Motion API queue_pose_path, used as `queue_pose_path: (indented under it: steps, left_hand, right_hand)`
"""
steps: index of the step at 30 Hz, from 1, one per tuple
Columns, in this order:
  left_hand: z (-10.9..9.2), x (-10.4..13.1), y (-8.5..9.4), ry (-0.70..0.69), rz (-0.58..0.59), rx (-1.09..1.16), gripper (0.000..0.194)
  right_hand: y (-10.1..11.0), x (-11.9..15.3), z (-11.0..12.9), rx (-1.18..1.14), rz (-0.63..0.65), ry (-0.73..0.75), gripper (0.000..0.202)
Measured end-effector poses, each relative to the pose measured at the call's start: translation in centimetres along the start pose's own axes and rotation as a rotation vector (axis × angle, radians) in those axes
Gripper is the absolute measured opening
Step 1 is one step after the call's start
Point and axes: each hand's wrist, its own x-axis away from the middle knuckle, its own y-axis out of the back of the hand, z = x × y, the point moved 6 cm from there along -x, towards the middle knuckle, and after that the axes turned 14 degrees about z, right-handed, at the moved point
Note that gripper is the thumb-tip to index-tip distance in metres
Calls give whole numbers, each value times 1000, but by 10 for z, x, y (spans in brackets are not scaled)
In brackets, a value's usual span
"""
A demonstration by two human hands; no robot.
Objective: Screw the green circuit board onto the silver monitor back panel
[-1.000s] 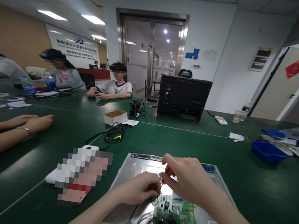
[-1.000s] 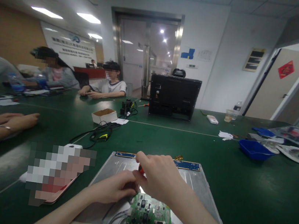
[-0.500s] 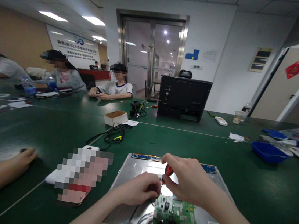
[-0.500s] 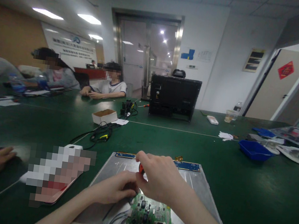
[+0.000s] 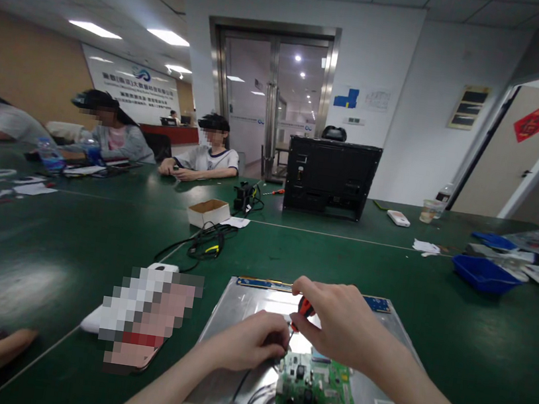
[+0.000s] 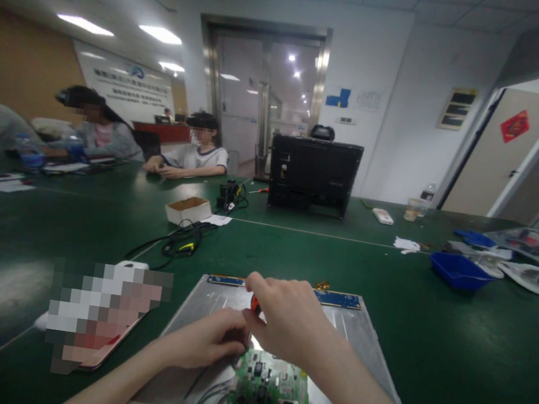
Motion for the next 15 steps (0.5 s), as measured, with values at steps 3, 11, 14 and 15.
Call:
queue_pose_path:
  steps: [3, 11, 14, 15]
  left_hand:
    - [-1, 1, 0, -5, -7, 10, 14]
    - [-2, 1, 1, -9, -13, 16, 14]
    - [-4, 2, 2, -7, -22, -7, 12]
    - [-5, 2, 2, -5, -25, -13, 12]
  right_hand:
    - [0, 0, 1, 0, -8, 10, 26]
    - [-2, 0, 1, 17, -5, 2, 24]
    - [-2, -1, 0, 23, -1, 1, 24]
    - [-2, -1, 0, 27, 3, -1, 24]
